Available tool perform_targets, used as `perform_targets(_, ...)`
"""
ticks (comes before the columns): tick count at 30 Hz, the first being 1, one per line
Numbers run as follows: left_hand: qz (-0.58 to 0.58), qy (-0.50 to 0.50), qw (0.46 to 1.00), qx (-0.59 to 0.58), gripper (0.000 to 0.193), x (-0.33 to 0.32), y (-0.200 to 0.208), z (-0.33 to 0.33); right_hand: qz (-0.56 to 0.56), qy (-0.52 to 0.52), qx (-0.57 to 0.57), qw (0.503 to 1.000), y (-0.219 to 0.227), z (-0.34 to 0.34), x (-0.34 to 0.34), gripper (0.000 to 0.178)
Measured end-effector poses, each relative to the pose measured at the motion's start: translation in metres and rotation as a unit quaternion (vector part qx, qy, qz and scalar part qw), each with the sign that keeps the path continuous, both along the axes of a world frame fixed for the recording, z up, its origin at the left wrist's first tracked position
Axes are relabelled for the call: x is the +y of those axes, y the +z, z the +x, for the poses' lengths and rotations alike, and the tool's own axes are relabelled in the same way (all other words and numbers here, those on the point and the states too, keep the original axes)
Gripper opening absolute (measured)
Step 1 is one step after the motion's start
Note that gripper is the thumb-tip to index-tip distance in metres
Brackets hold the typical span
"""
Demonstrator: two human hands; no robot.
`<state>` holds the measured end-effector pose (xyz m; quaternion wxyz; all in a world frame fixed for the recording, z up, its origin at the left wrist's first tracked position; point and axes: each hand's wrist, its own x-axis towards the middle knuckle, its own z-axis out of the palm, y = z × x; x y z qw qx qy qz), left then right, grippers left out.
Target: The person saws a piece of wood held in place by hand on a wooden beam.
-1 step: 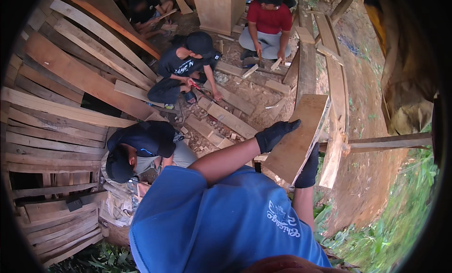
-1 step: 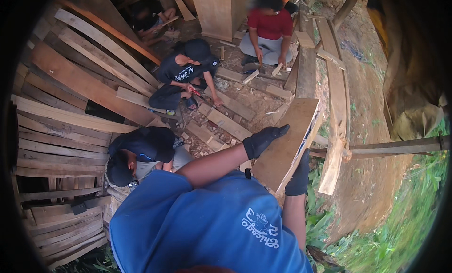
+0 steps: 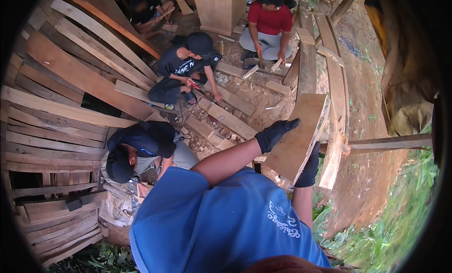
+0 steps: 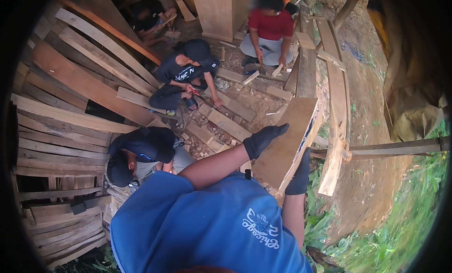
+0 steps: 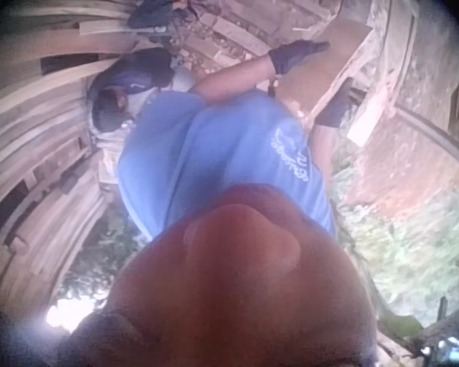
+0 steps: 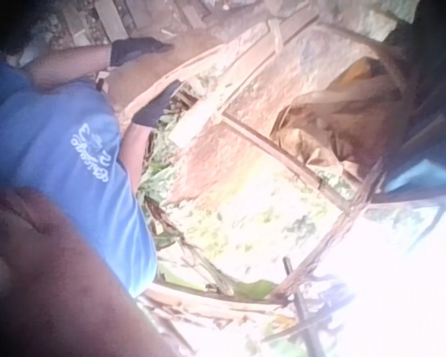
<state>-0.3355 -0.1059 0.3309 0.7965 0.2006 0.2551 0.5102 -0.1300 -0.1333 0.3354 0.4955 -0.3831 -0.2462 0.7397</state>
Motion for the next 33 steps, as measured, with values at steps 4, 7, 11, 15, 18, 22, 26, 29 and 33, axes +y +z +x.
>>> perform_targets(4, 0.004, 0.028, 0.955, 0.295, 0.057, 0.003, -0.051, -0.036, 0.021, 0.007, -0.303, 0.953, -0.015, 0.040, 0.010, 0.066)
perform_targets(7, 0.026, 0.025, 0.750, 0.660, 0.065, -0.007, -0.088, -0.068, 0.163, -0.018, -0.668, 0.726, 0.006, 0.032, -0.013, 0.060)
perform_targets(11, -0.222, 0.316, 0.862, 0.329, 0.058, -0.025, -0.192, -0.168, 0.091, -0.051, -0.767, 0.633, -0.031, 0.072, -0.028, 0.057)
perform_targets(15, -0.202, 0.176, 0.623, 0.735, 0.069, -0.056, -0.230, -0.230, -0.014, -0.133, -0.439, 0.889, -0.096, 0.136, -0.043, 0.045)
perform_targets(18, -0.155, 0.019, 0.624, 0.766, 0.064, -0.090, -0.243, -0.201, -0.158, -0.179, -0.122, 0.963, -0.170, 0.223, -0.078, 0.046)
perform_targets(22, -0.207, -0.042, 0.513, 0.832, 0.059, -0.169, -0.267, -0.227, -0.187, -0.185, 0.093, 0.960, -0.162, 0.197, -0.076, 0.057)
perform_targets(26, -0.264, -0.109, 0.509, 0.812, 0.060, -0.204, -0.267, -0.215, -0.168, -0.227, 0.093, 0.955, -0.189, 0.216, -0.084, 0.048)
perform_targets(29, -0.271, -0.159, 0.454, 0.834, 0.061, -0.210, -0.281, -0.200, -0.193, -0.192, 0.071, 0.960, -0.242, 0.262, -0.063, 0.028)
perform_targets(33, -0.246, -0.176, 0.499, 0.812, 0.065, -0.211, -0.272, -0.158, -0.194, -0.209, 0.002, 0.958, -0.287, 0.315, -0.016, 0.017)
